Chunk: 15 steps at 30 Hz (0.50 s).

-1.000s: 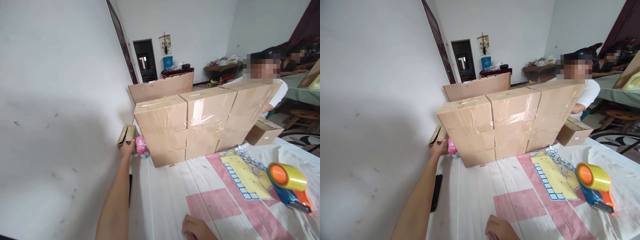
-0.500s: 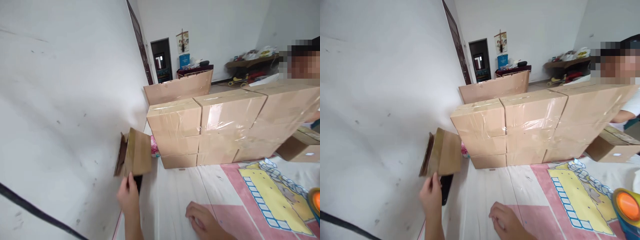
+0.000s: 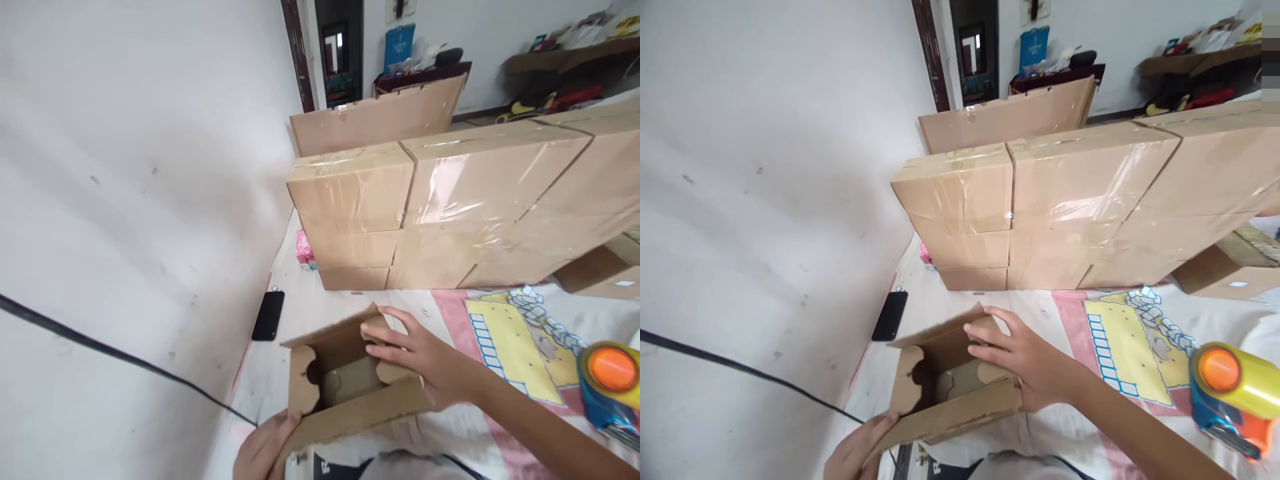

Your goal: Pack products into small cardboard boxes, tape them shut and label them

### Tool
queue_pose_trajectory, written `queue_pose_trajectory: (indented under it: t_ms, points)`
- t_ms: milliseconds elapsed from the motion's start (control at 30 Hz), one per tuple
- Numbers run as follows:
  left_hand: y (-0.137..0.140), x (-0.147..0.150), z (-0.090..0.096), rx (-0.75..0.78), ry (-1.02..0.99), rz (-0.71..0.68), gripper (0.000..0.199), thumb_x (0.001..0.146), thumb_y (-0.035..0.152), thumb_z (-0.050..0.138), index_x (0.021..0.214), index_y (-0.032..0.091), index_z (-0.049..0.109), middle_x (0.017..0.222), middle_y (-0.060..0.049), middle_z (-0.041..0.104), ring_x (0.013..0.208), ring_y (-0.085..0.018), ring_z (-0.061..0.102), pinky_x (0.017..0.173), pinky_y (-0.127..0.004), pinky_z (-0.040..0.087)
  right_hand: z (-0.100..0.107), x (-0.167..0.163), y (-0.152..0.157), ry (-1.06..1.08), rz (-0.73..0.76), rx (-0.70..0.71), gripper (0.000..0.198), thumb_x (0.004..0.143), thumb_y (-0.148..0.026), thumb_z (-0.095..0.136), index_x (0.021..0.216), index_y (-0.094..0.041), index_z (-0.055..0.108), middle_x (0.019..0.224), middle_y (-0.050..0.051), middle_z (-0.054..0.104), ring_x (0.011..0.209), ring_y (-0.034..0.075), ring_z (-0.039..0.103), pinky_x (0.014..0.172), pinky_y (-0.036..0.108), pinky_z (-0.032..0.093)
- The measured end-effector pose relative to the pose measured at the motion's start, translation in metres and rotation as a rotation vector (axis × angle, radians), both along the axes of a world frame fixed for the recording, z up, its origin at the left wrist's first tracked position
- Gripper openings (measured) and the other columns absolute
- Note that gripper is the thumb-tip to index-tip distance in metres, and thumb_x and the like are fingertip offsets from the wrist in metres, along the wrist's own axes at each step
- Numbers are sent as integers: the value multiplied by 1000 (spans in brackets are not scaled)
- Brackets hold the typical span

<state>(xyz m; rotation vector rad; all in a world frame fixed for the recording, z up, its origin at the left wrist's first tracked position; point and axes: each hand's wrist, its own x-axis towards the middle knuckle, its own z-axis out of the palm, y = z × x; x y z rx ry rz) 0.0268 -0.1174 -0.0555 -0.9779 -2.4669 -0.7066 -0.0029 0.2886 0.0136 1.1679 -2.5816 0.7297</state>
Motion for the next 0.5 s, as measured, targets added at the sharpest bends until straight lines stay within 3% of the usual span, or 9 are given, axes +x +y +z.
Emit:
queue_pose_trajectory:
  t_ms: [67,133,200,300,400,500]
  points:
    - [14,-7,6,-50,-63,-212,36,98,21,48,130,27,62,89,-6,75,81,-17,71,68,-25,56,-2,9,8,-27,-1,79,63,77,-28,66,140,-24,59,152,9,54,147,44,30,108,63,36]
    - [29,-15,13,-122,-86,-301,30,97,25,51,123,30,66,82,-5,70,72,-18,64,65,-30,52,-4,17,16,-51,21,132,63,77,-31,67,139,-24,60,143,9,61,141,44,38,103,61,38]
    - [44,-22,21,-204,-66,-306,27,95,37,56,118,33,69,96,-9,70,81,-22,62,73,-37,52,-6,24,21,-84,62,167,71,76,-31,66,146,-24,53,136,9,66,133,41,46,99,57,40]
    - [64,-34,36,-318,-26,-328,47,87,57,63,124,29,66,128,-12,65,105,-30,59,87,-46,51,-8,34,22,-133,88,200,80,74,-33,66,151,-24,46,119,9,72,117,36,55,94,51,41]
    - [76,-50,47,-378,-9,-396,50,81,62,67,112,23,65,131,-12,64,109,-31,57,86,-44,51,-11,43,20,-110,56,180,75,74,-38,68,145,-22,52,105,10,72,100,31,59,88,47,44]
    - [78,-61,37,-252,-57,-373,55,79,67,67,109,21,60,133,-15,60,114,-31,55,92,-45,51,-16,56,23,-48,-45,84,57,80,-37,68,133,-18,59,107,13,71,98,29,60,86,43,47]
